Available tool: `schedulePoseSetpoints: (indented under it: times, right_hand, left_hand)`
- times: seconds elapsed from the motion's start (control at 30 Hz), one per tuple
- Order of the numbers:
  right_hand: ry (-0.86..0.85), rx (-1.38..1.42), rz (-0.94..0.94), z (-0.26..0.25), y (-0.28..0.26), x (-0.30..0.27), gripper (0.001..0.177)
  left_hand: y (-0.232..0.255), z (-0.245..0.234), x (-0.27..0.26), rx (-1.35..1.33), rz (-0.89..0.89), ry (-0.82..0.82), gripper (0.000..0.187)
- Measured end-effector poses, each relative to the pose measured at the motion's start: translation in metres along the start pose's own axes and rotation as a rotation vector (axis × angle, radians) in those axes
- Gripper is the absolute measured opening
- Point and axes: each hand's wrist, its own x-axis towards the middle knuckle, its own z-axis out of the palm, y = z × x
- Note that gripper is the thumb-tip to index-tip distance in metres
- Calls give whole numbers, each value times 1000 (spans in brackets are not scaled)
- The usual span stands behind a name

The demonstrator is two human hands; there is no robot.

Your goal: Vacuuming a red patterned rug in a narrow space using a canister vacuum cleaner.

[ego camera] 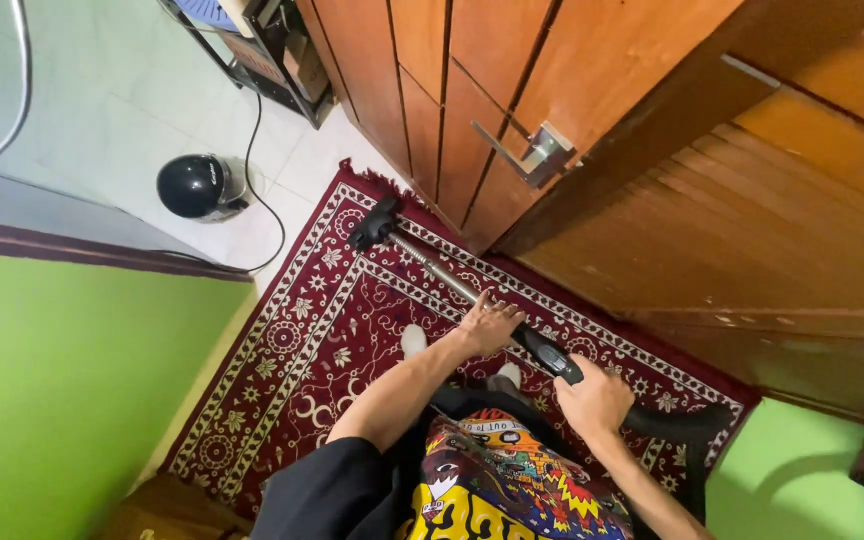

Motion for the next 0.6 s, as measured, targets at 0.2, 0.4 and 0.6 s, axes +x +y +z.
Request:
schedulePoseSetpoints:
  times: [0.2,0.4,0.6]
  right_hand:
    - [-63,-13,40,25,1,-3,39]
    - [12,-86,0,15,-26,0,40]
    - [-49,-66,-7,30,-73,36,43]
  left_hand:
    - [2,7,-9,-26,-65,-23,59]
    - [-13,-11,-16,-58,-54,5,59]
    - [-64,-25,-17,-145,-100,45,56]
